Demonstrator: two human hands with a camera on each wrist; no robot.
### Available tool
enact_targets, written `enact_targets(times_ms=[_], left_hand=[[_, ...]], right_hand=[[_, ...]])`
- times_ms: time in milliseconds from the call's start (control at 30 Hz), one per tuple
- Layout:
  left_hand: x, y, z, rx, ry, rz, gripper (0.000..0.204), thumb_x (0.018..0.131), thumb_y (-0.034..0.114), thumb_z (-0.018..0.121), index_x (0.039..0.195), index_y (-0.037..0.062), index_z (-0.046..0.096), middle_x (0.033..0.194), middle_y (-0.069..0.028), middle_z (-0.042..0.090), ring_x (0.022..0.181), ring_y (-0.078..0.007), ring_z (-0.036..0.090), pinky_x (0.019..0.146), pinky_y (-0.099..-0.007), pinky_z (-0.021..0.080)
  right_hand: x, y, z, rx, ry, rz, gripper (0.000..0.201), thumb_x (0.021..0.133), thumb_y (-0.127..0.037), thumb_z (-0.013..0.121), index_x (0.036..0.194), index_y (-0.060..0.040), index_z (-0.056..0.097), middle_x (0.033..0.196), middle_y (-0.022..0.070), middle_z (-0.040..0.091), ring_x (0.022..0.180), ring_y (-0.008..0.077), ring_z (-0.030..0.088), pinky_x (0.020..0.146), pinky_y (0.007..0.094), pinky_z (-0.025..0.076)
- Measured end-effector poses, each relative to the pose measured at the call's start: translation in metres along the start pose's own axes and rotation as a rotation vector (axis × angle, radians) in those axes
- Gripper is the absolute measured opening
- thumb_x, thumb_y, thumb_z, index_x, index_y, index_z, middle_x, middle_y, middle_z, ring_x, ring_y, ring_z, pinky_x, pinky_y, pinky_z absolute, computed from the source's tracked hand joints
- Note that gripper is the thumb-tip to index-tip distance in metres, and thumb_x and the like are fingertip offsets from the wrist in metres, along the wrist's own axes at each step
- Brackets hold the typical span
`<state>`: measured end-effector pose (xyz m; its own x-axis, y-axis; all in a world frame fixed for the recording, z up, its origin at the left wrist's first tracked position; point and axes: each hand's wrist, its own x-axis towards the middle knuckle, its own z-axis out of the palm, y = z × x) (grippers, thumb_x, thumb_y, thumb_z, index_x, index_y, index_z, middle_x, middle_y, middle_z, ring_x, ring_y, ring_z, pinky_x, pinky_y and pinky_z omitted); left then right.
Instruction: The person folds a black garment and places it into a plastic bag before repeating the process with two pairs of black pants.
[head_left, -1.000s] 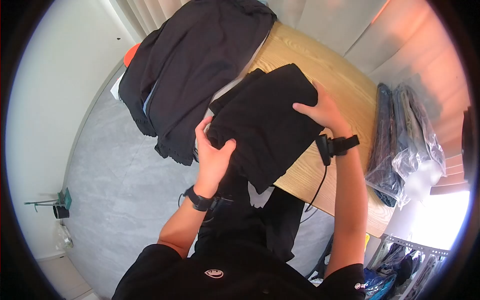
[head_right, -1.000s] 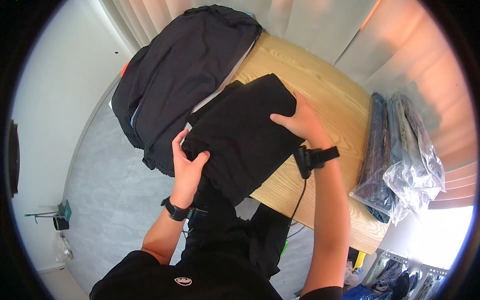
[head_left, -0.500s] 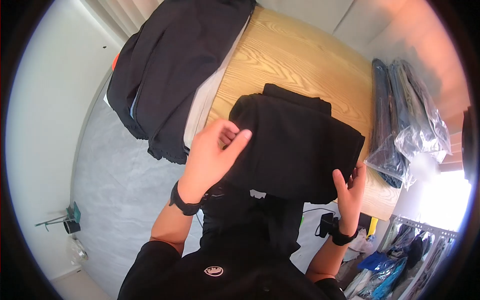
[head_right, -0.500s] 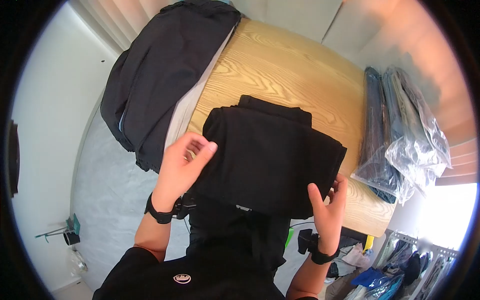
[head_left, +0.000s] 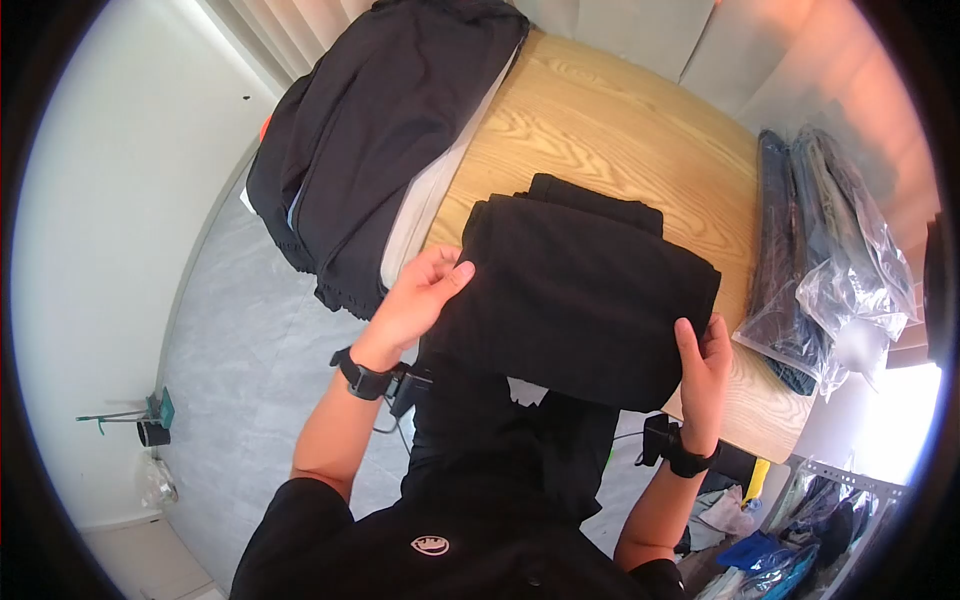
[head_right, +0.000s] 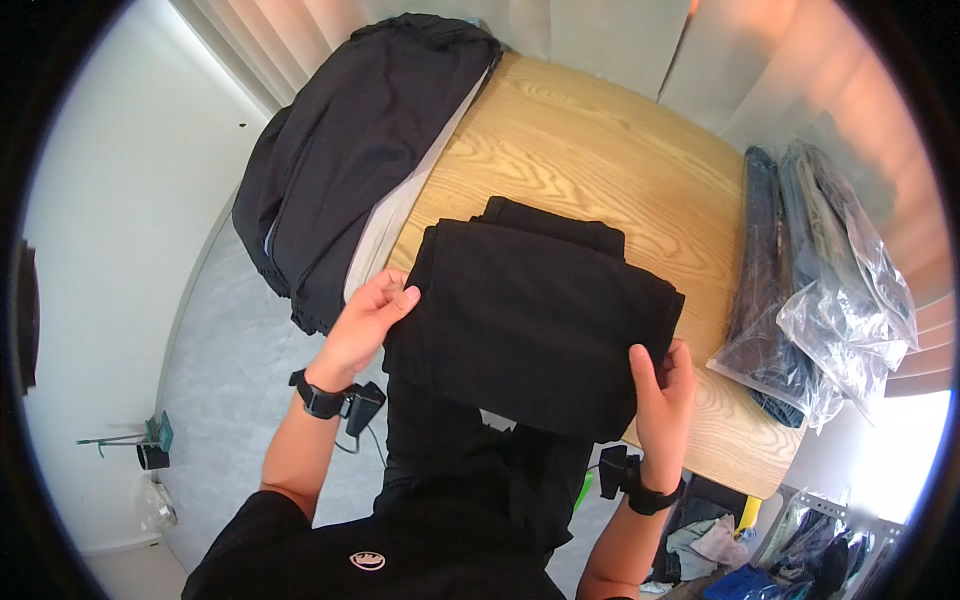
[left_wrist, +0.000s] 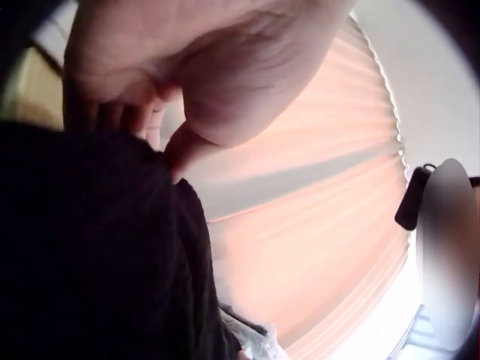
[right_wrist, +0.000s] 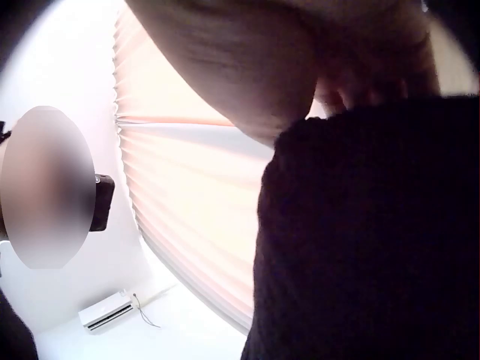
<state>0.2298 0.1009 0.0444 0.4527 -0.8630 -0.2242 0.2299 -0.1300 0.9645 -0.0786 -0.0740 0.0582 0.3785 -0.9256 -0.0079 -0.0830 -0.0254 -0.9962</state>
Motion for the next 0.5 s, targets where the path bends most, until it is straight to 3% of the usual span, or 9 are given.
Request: enact_targets(times_ms=[100,167,233,267,367,400,500], left_hand=[[0.012,0.043,0.009,0.202,0.113,-0.002,0.029,0.102,0.028,0.06,0.118,0.0042,0.061,0.097,-0.003,0.068,0.094,-0.0073,0.061,0.084,-0.0242,0.048],[0.032,0.054,0.009,0.398,0.04,-0.008,0.039,0.101,0.037,0.061,0.114,-0.0002,0.064,0.096,-0.0045,0.068,0.094,-0.01,0.061,0.082,-0.0254,0.049],[0.055,0.054,0.011,0.712,-0.042,-0.044,0.043,0.099,0.04,0.063,0.109,-0.0022,0.066,0.096,-0.0046,0.068,0.092,-0.0107,0.061,0.081,-0.0254,0.049],[0.063,0.043,0.016,0.708,-0.013,0.085,0.055,0.093,0.052,0.066,0.089,-0.0023,0.065,0.078,-0.0037,0.061,0.074,-0.0122,0.056,0.065,-0.029,0.045],[0.087,0.033,0.011,0.754,-0.068,0.118,0.05,0.096,0.048,0.064,0.092,-0.002,0.065,0.079,-0.0045,0.062,0.074,-0.0115,0.056,0.066,-0.0295,0.046],[0.089,0.033,0.012,0.53,-0.166,0.049,0.042,0.1,0.04,0.061,0.098,-0.0011,0.065,0.087,-0.0031,0.064,0.08,-0.0102,0.058,0.073,-0.0292,0.049],[0.079,0.035,0.016,0.09,-0.254,-0.005,0.03,0.103,0.031,0.058,0.107,0.0015,0.061,0.1,-0.0001,0.063,0.091,-0.0087,0.06,0.084,-0.0273,0.051]], right_hand=[[0.013,0.001,-0.005,0.049,-0.023,0.008,0.019,0.097,-0.012,0.067,0.109,-0.0001,0.058,0.101,0.0004,0.063,0.09,0.0062,0.055,0.082,0.0217,0.044],[0.022,0.0,-0.006,0.072,-0.054,0.018,0.025,0.098,-0.014,0.067,0.114,0.0014,0.058,0.106,0.0025,0.064,0.095,0.008,0.057,0.086,0.0235,0.046],[0.035,-0.005,-0.005,0.072,-0.119,0.038,0.028,0.099,-0.017,0.066,0.118,0.0026,0.057,0.109,0.0034,0.064,0.097,0.0095,0.057,0.089,0.025,0.046],[0.037,-0.007,-0.001,0.059,-0.117,0.033,0.031,0.1,-0.019,0.064,0.121,0.0024,0.057,0.109,0.0038,0.064,0.098,0.0109,0.058,0.092,0.0266,0.046],[0.043,-0.008,0.004,0.181,-0.147,0.099,0.032,0.1,-0.019,0.064,0.123,0.002,0.058,0.113,0.0049,0.066,0.103,0.0116,0.059,0.094,0.0272,0.046],[0.044,-0.005,0.003,0.198,-0.154,0.097,0.033,0.1,-0.018,0.064,0.124,0.0018,0.058,0.115,0.0054,0.066,0.104,0.0118,0.059,0.095,0.0276,0.046],[0.046,0.007,-0.001,0.235,-0.179,0.087,0.035,0.099,-0.018,0.064,0.127,0.0018,0.057,0.118,0.0065,0.066,0.107,0.0123,0.06,0.096,0.0284,0.047]])
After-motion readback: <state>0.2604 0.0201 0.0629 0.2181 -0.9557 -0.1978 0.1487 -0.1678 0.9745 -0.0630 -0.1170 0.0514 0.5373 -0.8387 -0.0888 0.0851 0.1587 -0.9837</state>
